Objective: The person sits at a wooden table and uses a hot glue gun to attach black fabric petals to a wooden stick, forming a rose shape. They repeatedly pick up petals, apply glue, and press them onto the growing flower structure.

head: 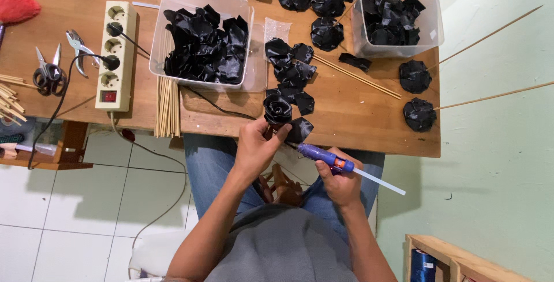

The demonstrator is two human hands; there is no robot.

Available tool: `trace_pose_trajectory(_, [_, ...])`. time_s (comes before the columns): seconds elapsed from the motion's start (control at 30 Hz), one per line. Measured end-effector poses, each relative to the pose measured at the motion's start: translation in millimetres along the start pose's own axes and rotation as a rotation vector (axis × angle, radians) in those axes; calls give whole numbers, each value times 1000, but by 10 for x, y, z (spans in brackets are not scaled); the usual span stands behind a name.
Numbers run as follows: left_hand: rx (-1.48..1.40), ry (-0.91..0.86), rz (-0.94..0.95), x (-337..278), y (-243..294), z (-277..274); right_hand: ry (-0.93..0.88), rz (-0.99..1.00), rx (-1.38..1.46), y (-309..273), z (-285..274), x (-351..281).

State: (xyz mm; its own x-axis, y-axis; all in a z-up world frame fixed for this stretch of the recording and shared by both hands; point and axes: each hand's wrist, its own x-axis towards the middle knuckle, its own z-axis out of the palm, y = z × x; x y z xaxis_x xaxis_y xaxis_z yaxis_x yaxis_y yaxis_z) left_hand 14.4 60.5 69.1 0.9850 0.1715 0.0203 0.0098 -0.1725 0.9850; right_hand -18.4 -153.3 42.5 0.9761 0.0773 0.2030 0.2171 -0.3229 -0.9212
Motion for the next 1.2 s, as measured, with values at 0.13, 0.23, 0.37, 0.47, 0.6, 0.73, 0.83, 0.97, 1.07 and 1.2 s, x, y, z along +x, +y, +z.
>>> trace_pose_trajectory(0.13, [0, -4, -8, 6, 40, -44, 0, 13, 12, 20, -13, -28])
trace_pose_trajectory(0.23, [12, 21, -7, 25, -108, -60, 11, 11, 20, -45, -26, -21])
trace_pose_trajectory(0.37, [14, 34, -24, 22, -102, -97, 21, 49, 52, -12, -30, -36])
trace_pose_trajectory(0.47, [3, 39, -15, 24, -72, -103, 37, 50, 30, 22, -41, -18])
trace_pose_trajectory(0.6, [3, 27, 6, 7, -105, -99, 74, 53, 46, -48, -51, 19])
trace_pose_trajectory(0.73, [8, 29, 15, -1, -69, -100, 124, 48, 43, -134, -38, 48])
trace_pose_trajectory(0.83, [11, 22, 9, -10, -59, -100, 190, 124, 37, -169, -48, 15])
trace_pose_trajectory(0.97, [21, 20, 25, -8, -26, -58, 244, 137, 28, -78, -61, 28])
trace_pose_trajectory(1.07, [43, 5, 64, -21, 104, -47, 258, 150, 20, -75, -69, 54])
trace_pose_trajectory(1.2, [115, -24, 132, -43, 154, -48, 253, 162, -17, -52, -78, 59])
